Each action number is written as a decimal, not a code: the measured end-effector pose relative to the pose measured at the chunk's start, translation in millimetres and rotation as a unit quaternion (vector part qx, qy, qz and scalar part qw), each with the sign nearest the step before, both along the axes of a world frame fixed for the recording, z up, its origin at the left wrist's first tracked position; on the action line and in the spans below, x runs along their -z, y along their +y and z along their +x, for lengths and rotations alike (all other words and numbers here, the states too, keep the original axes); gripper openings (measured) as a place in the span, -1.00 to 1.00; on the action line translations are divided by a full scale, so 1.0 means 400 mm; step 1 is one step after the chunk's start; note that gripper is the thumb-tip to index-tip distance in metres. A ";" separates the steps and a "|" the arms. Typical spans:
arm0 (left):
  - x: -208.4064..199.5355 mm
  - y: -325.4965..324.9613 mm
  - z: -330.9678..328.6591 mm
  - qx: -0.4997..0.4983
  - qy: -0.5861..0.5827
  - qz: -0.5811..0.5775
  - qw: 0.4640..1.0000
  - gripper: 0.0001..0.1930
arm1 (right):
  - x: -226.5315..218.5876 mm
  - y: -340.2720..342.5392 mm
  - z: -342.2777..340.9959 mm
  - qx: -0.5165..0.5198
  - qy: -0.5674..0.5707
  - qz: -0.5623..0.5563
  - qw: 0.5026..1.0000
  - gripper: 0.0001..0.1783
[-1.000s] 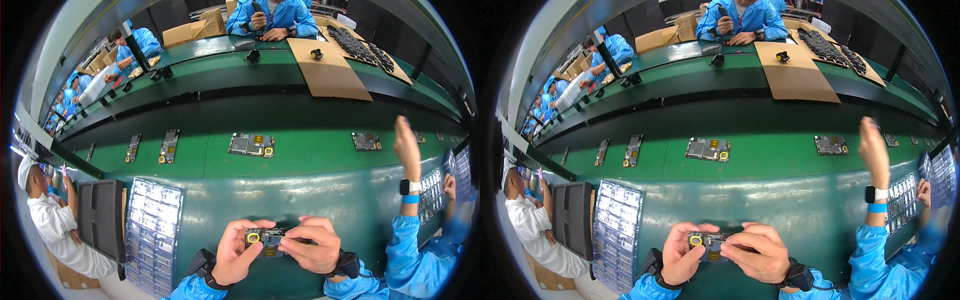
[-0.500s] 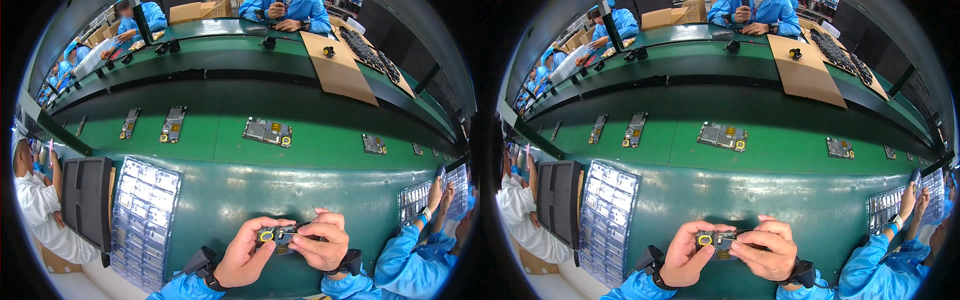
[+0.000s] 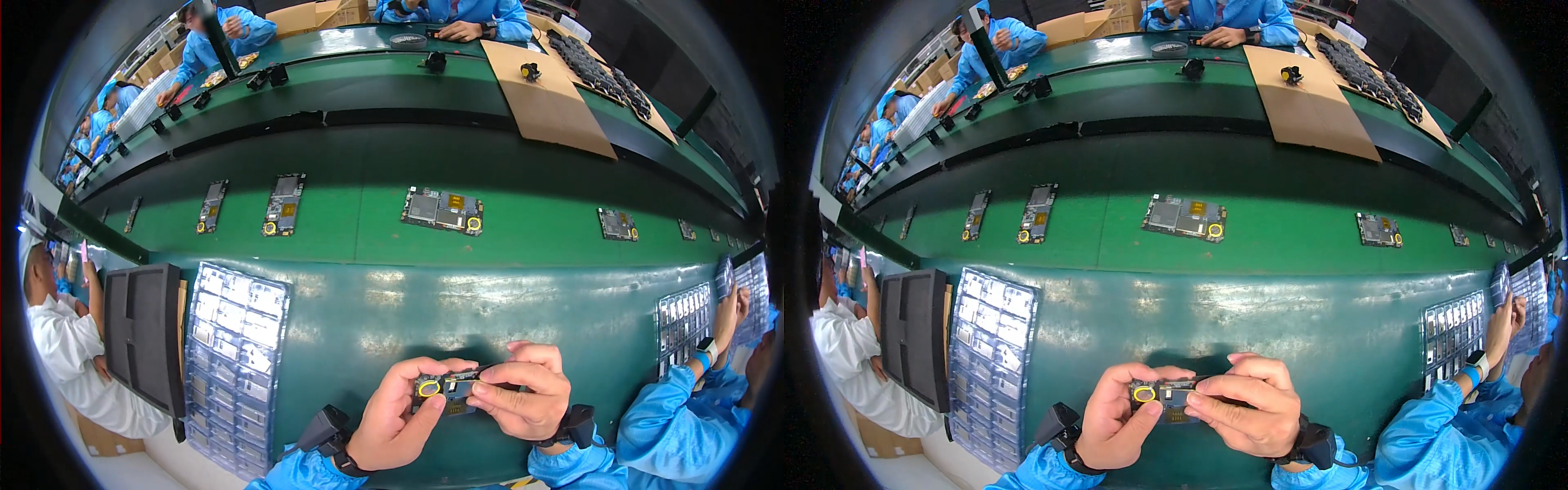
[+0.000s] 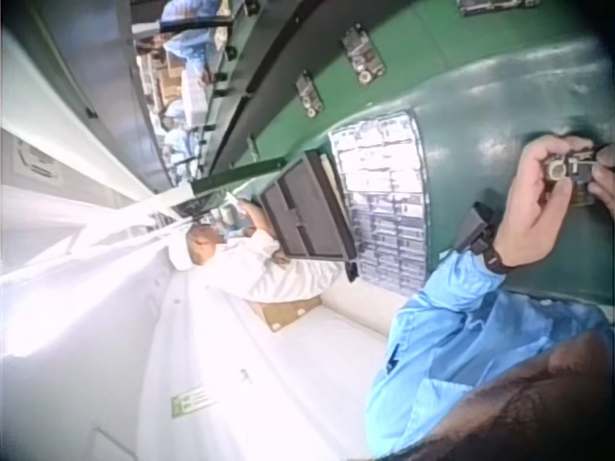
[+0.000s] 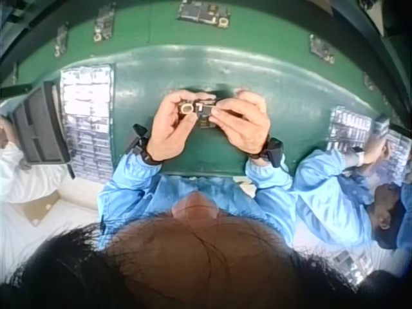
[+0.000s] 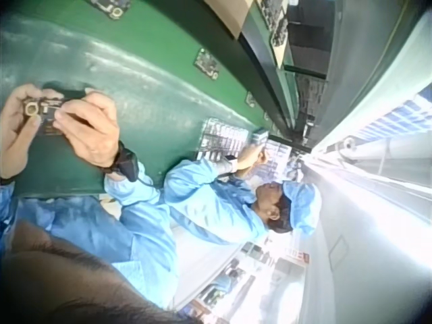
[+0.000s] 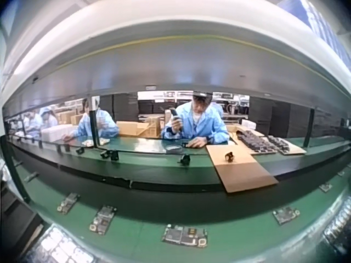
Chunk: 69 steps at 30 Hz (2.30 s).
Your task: Manually assemble and inspect circuit boards and internal electronic components on a factory production line.
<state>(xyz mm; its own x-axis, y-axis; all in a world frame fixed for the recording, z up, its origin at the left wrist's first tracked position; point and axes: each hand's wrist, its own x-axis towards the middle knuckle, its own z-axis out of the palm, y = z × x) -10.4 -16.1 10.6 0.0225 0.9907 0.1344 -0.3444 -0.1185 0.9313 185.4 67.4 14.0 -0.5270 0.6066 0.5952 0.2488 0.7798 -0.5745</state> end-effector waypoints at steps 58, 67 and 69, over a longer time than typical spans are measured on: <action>0.048 0.001 -0.017 -0.087 0.183 -0.050 0.978 -0.65 | 0.029 -0.012 -0.027 -0.036 0.060 -0.302 0.951 -0.73; 0.027 0.013 -0.015 -0.092 0.224 -0.030 0.970 -0.70 | 0.083 0.001 -0.024 -0.069 0.109 -0.386 0.913 -0.77; 0.063 0.006 -0.013 -0.115 0.234 -0.004 0.965 -0.71 | 0.064 -0.005 -0.040 -0.011 0.114 -0.319 0.941 -0.80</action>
